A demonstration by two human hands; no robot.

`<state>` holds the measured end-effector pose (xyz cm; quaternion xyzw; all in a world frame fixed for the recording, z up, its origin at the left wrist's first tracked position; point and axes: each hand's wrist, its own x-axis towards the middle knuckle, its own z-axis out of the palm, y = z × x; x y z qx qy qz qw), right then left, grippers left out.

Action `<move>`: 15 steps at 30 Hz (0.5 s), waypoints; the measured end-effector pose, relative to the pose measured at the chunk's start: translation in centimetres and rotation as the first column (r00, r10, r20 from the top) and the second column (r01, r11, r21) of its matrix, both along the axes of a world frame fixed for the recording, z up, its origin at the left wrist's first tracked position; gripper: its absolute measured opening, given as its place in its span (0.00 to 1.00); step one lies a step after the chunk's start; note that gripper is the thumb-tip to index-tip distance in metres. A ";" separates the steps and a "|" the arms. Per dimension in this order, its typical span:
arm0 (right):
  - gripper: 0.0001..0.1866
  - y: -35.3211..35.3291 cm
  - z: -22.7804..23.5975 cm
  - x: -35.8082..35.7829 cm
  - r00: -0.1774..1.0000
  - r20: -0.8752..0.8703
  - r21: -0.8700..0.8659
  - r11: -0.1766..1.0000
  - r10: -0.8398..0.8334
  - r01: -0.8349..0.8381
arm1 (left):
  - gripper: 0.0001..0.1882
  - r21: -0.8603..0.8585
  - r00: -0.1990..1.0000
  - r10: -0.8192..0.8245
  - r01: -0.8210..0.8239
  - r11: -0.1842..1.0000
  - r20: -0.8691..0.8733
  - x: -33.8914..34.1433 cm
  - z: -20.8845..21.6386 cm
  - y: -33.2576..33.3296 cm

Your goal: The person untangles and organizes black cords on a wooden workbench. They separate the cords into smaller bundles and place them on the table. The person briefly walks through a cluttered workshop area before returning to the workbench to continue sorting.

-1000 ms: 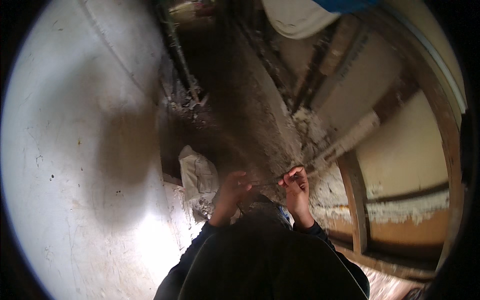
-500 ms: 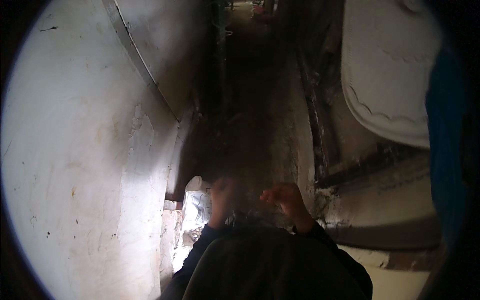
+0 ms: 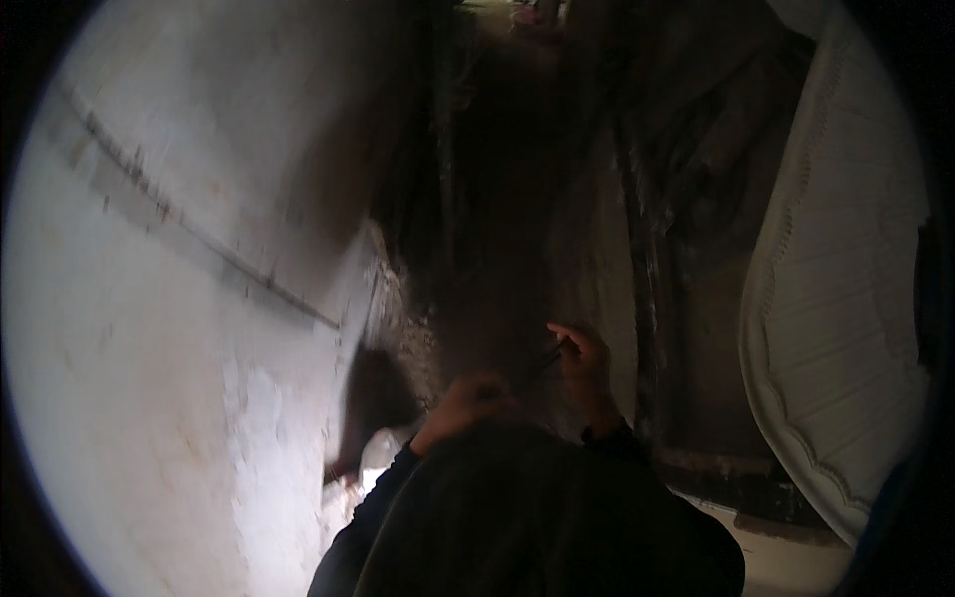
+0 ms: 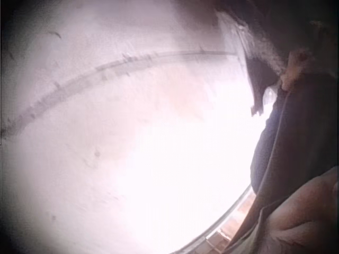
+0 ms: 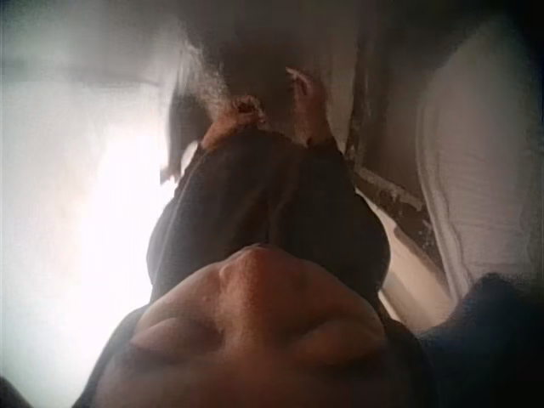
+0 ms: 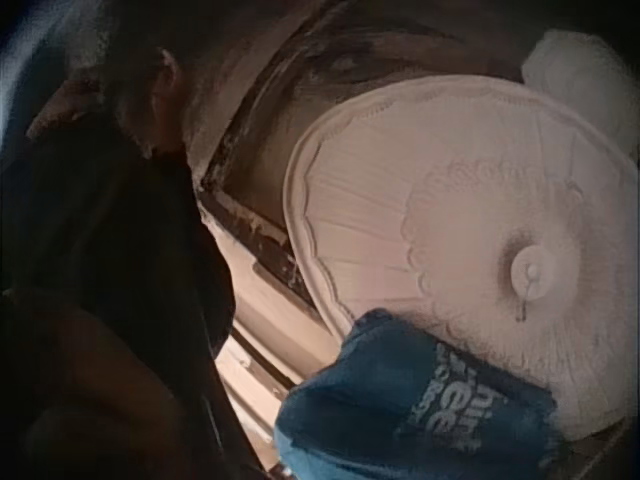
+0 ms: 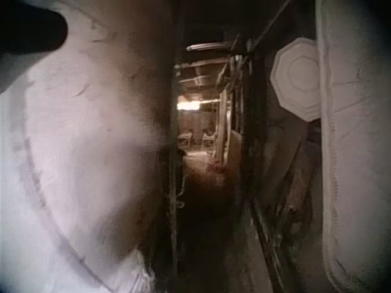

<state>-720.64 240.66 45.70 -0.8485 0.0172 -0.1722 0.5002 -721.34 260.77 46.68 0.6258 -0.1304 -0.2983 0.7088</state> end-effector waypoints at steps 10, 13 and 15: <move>0.04 -8.2 -0.7 16.9 0.919 0.031 0.415 0.831 0.393 -0.369 | 0.04 0.132 0.836 0.470 -0.519 0.845 0.282 28.2 -7.8 -9.3; 0.05 -10.9 -0.8 23.1 0.804 0.058 0.408 0.721 0.592 -0.560 | 0.06 0.279 0.891 0.426 -0.453 0.847 0.154 35.1 -8.9 -13.6; 0.06 -13.8 -0.8 28.7 0.761 0.019 0.460 0.670 0.649 -0.583 | 0.08 0.279 0.883 0.403 -0.460 0.843 0.238 40.0 -10.2 -16.3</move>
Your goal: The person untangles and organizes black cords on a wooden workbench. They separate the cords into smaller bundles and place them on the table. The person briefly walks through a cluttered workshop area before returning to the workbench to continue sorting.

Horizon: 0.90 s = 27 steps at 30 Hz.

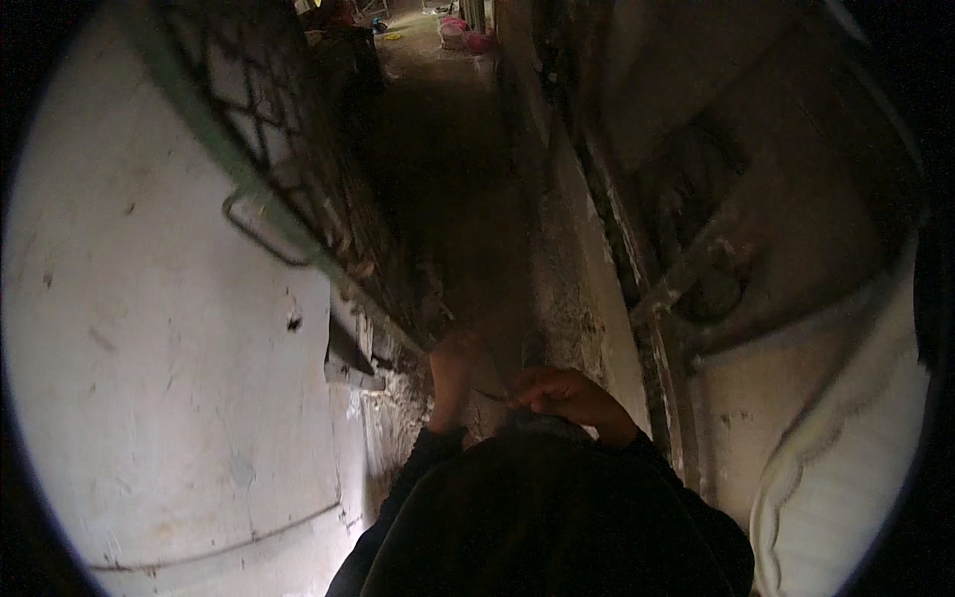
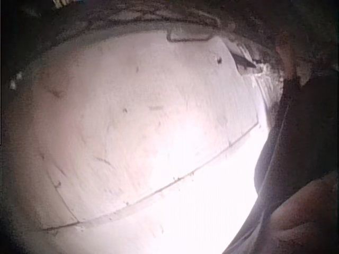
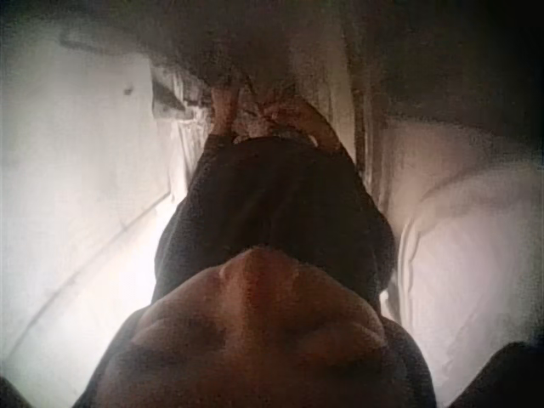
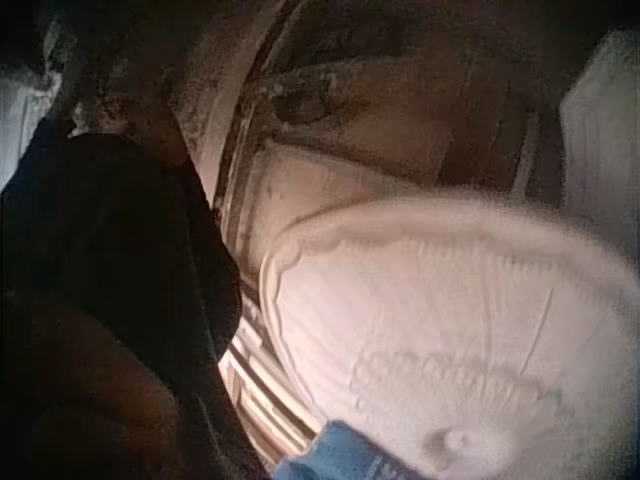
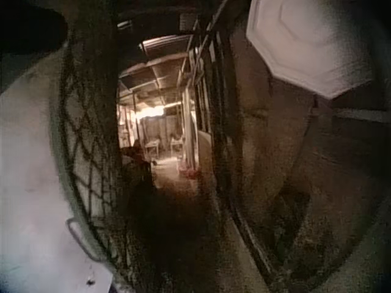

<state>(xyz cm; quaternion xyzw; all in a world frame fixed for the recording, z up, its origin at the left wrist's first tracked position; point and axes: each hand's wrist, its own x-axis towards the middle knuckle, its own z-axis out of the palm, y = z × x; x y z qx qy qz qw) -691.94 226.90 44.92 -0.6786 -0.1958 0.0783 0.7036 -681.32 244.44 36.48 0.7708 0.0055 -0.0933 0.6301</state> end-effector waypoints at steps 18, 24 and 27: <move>0.08 -16.5 -3.5 51.6 0.867 0.083 -0.378 0.789 -0.492 0.484 | 0.13 -0.187 0.835 -0.549 0.534 0.825 -0.034 39.3 4.4 -11.9; 0.08 -20.0 -6.5 70.4 0.792 0.098 -0.134 0.780 -0.603 0.611 | 0.18 -0.375 0.960 -0.173 0.247 0.894 0.221 63.2 -5.9 -14.6; 0.08 -20.5 -4.6 77.8 0.912 0.035 -0.124 0.904 -0.409 0.410 | 0.17 -0.350 0.969 0.035 0.055 0.935 0.245 74.1 -6.3 -15.6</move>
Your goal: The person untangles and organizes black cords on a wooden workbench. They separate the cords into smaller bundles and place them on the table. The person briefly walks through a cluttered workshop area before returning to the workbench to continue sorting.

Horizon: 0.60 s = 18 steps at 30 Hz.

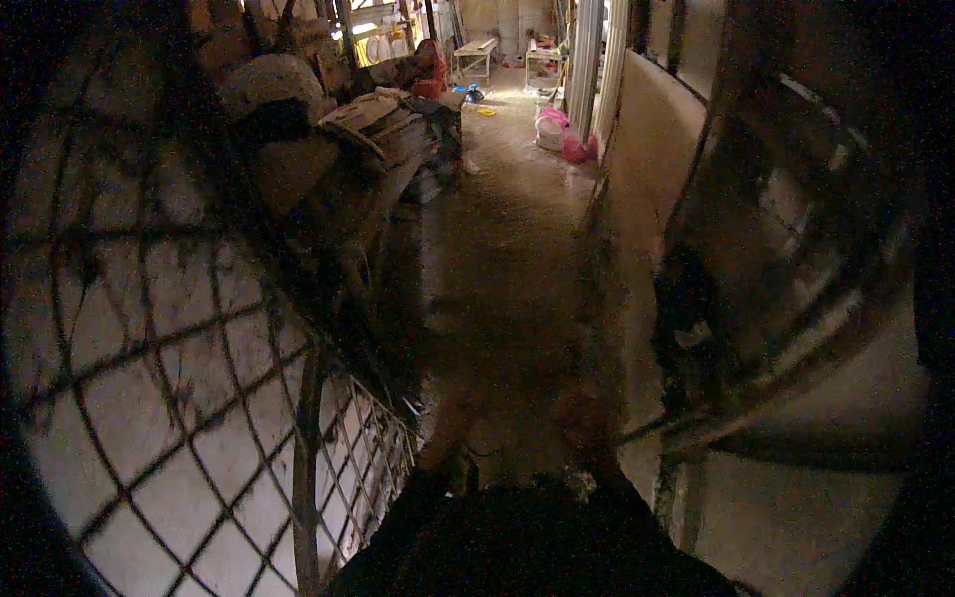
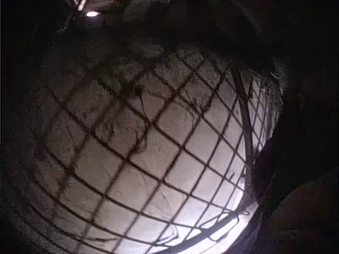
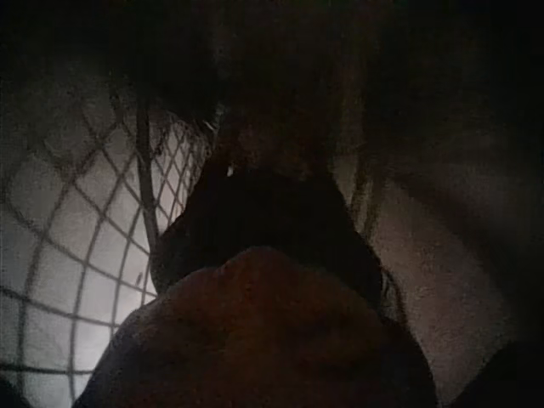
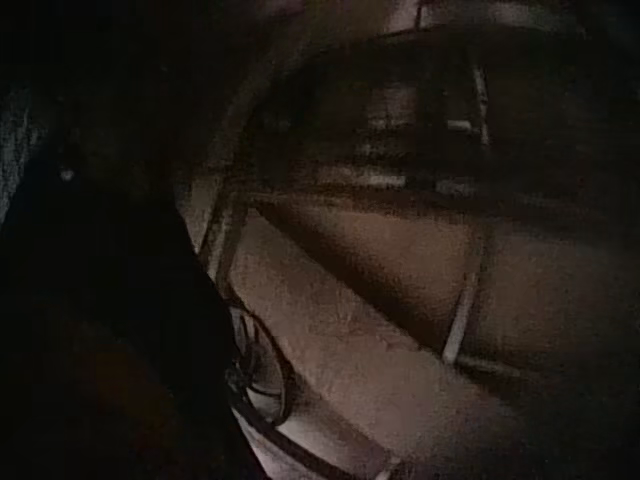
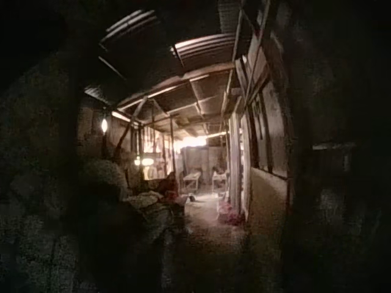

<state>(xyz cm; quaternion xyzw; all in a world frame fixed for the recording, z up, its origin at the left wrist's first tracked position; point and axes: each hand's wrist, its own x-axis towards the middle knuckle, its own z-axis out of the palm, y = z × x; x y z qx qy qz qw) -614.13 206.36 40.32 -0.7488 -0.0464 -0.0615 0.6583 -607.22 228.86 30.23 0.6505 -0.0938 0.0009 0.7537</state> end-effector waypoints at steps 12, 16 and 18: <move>0.07 -8.0 3.7 33.9 0.774 -0.096 0.153 0.778 0.625 -0.609 | 0.11 0.409 0.988 0.127 -0.081 0.909 -0.086 29.0 0.3 -8.4; 0.07 -12.8 4.1 48.1 0.861 -0.099 0.032 0.866 0.499 -0.499 | 0.11 0.411 0.974 0.204 -0.147 0.900 -0.100 38.4 2.2 -11.4; 0.07 -14.3 4.6 54.3 0.898 -0.070 -0.050 0.897 0.435 -0.438 | 0.11 0.400 0.962 0.260 -0.206 0.893 -0.086 42.9 3.0 -12.2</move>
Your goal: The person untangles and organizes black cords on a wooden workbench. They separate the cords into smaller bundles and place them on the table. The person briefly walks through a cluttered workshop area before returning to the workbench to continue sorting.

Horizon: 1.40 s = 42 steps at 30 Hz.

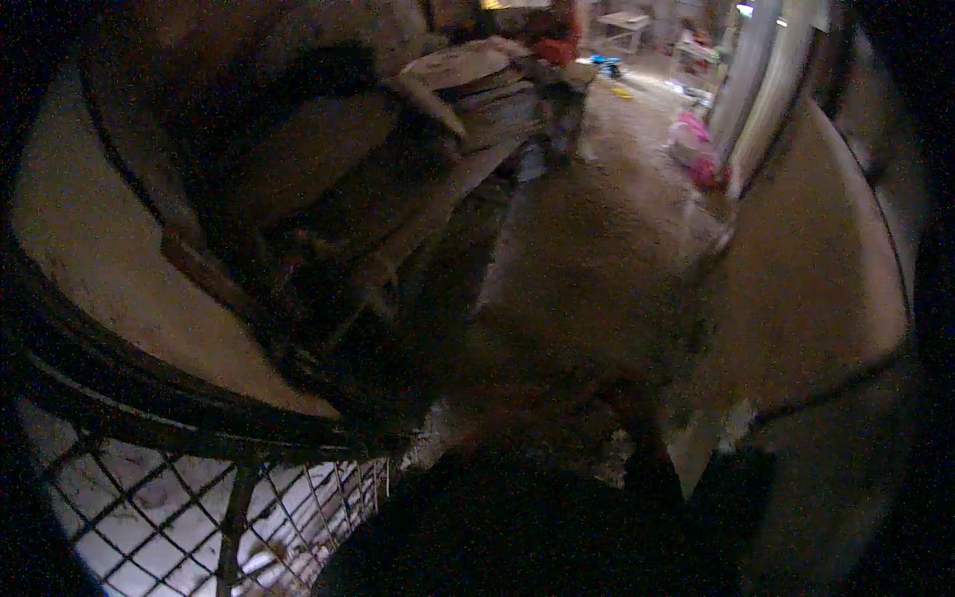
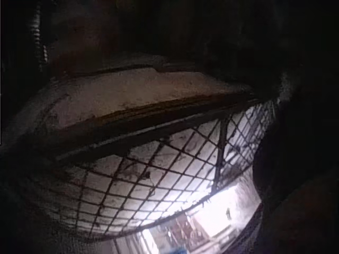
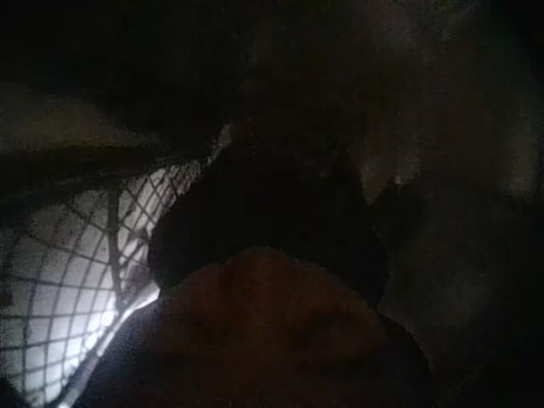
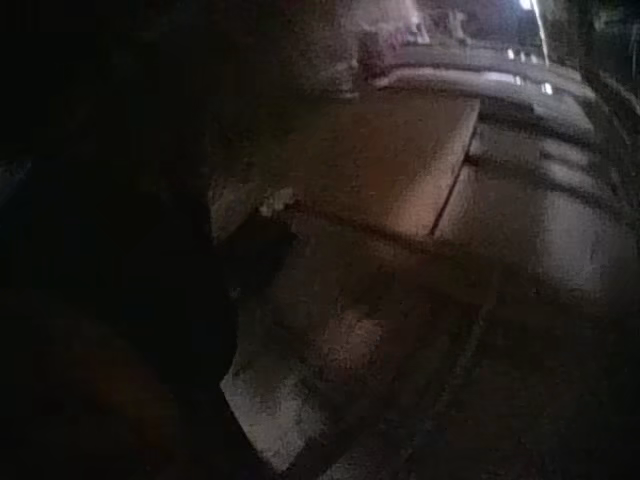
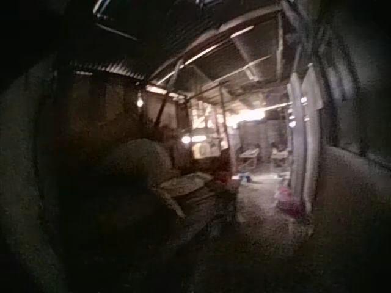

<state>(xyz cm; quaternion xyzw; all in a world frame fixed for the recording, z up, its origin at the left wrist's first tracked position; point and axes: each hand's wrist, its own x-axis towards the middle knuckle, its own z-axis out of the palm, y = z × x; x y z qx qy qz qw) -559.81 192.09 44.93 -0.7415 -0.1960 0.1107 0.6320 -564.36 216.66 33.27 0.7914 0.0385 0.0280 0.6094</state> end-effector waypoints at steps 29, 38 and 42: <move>0.06 -12.2 -25.1 70.9 0.833 -0.161 -0.301 0.830 -0.529 0.469 | 0.10 -0.169 0.826 -0.563 0.559 0.812 0.029 76.7 -15.1 -13.8; 0.08 -17.2 -28.7 104.8 0.852 0.117 0.278 0.840 -0.511 0.466 | 0.10 -0.249 0.850 -0.527 0.515 0.820 0.025 102.8 -16.4 -20.5; 0.05 -17.8 -25.1 114.9 0.915 0.325 -0.209 0.926 -0.237 0.315 | 0.10 -0.199 0.994 -0.106 0.102 0.975 -0.009 114.1 -18.5 -18.1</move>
